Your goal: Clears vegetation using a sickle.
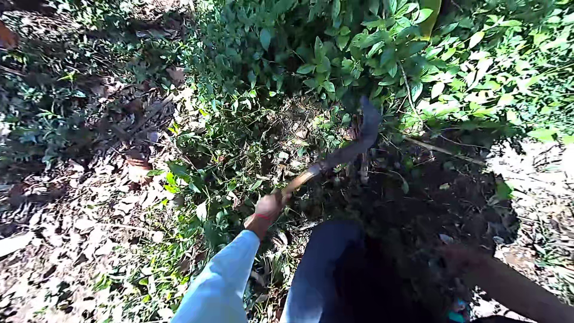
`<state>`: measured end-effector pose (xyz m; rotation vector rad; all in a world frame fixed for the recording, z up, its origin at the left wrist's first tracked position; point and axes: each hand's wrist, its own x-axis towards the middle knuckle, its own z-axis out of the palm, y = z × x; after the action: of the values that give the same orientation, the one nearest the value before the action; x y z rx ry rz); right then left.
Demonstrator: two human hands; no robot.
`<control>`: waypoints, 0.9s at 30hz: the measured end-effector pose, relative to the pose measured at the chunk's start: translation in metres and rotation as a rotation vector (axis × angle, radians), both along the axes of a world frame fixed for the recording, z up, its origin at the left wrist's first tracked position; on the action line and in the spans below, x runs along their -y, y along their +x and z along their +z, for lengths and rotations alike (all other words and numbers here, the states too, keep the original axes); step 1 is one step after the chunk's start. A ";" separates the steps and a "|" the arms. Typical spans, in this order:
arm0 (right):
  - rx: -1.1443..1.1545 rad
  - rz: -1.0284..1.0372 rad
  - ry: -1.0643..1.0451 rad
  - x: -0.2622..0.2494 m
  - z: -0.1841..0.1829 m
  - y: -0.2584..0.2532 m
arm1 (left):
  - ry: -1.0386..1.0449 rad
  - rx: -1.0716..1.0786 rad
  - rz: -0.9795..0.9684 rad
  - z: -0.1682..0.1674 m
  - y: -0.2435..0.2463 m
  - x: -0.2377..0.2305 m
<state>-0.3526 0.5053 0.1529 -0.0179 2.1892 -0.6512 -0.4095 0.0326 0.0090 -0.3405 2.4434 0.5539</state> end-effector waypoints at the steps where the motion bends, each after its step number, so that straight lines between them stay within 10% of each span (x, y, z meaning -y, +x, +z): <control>1: -0.014 -0.002 -0.006 0.001 0.000 0.000 | 0.006 -0.046 -0.133 0.016 -0.031 -0.016; 6: -0.082 0.041 -0.059 0.004 -0.010 0.002 | -0.112 -0.519 -0.462 -0.036 -0.119 0.010; 9: -0.056 0.049 -0.072 0.004 -0.005 0.005 | -0.129 -0.121 0.177 -0.077 -0.009 0.109; 12: 0.009 0.017 -0.111 -0.004 0.000 0.011 | -0.102 -0.012 0.665 -0.089 0.102 0.112; 19: -0.008 -0.007 0.001 -0.002 0.007 0.005 | -0.101 -0.087 -0.258 0.032 -0.050 0.000; 22: 0.017 -0.043 0.063 0.014 0.008 -0.002 | -0.144 -0.343 -0.463 0.028 -0.127 0.001; 24: 0.028 0.007 0.044 0.009 -0.006 -0.009 | -0.158 -0.230 -0.212 0.008 -0.119 0.065; 27: 0.016 0.050 0.025 0.005 -0.009 -0.001 | -0.190 -0.177 0.504 -0.084 0.057 0.178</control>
<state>-0.3537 0.5003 0.1436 -0.0543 2.1747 -0.5935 -0.3526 -0.1458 -0.0753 -1.0433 2.5885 0.5769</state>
